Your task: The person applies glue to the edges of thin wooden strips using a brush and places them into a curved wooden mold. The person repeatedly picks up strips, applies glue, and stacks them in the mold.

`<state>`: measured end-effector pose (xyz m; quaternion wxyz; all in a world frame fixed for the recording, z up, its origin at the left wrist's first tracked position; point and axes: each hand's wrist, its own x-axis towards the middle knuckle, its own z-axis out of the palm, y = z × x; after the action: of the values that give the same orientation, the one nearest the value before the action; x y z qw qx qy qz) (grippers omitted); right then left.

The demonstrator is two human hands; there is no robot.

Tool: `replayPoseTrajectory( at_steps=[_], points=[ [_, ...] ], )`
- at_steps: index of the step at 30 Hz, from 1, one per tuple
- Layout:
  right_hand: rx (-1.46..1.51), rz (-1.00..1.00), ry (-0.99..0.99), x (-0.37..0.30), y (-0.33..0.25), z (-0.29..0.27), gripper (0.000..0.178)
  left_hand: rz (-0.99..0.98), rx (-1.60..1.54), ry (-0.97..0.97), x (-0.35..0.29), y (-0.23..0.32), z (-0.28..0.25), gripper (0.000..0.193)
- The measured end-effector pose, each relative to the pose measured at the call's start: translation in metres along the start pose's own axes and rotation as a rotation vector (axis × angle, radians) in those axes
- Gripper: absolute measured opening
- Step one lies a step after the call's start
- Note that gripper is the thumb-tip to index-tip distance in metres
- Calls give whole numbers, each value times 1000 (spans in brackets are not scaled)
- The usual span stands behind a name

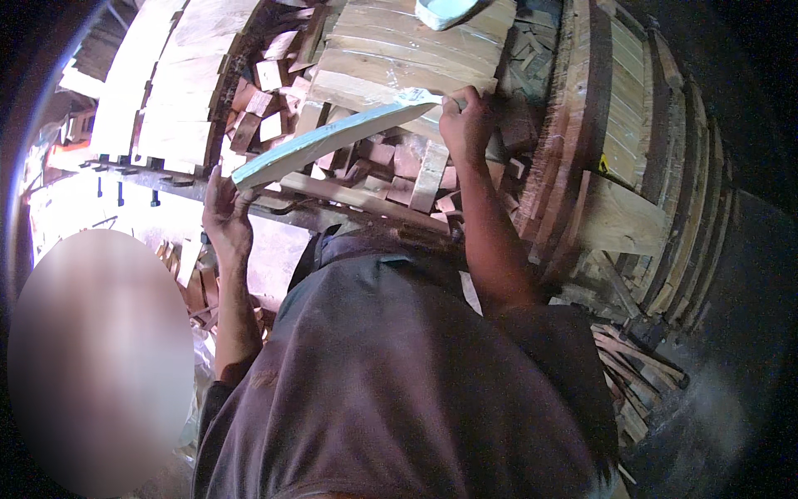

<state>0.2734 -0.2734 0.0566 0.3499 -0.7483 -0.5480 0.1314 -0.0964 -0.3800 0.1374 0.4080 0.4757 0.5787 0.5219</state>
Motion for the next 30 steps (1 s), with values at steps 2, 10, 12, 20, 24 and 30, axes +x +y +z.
replayPoseTrajectory(
  at_steps=[2,10,12,20,24,30],
  points=[
    [29,77,33,2,12,-1,13,-25,-3,-14,1,2,0,61],
    [-77,-21,106,3,33,-3,10,5,150,9,12,12,4,60],
    [-35,-57,46,-13,7,-10,11,11,118,-4,14,8,2,61],
    [436,-353,-202,-55,-154,-43,3,-31,29,-21,21,2,-4,64],
    [739,-403,-382,-68,-204,-22,3,-20,26,-28,25,1,-5,60],
    [997,33,-566,-58,-195,2,8,-78,-5,-6,23,-4,-9,65]
  ],
)
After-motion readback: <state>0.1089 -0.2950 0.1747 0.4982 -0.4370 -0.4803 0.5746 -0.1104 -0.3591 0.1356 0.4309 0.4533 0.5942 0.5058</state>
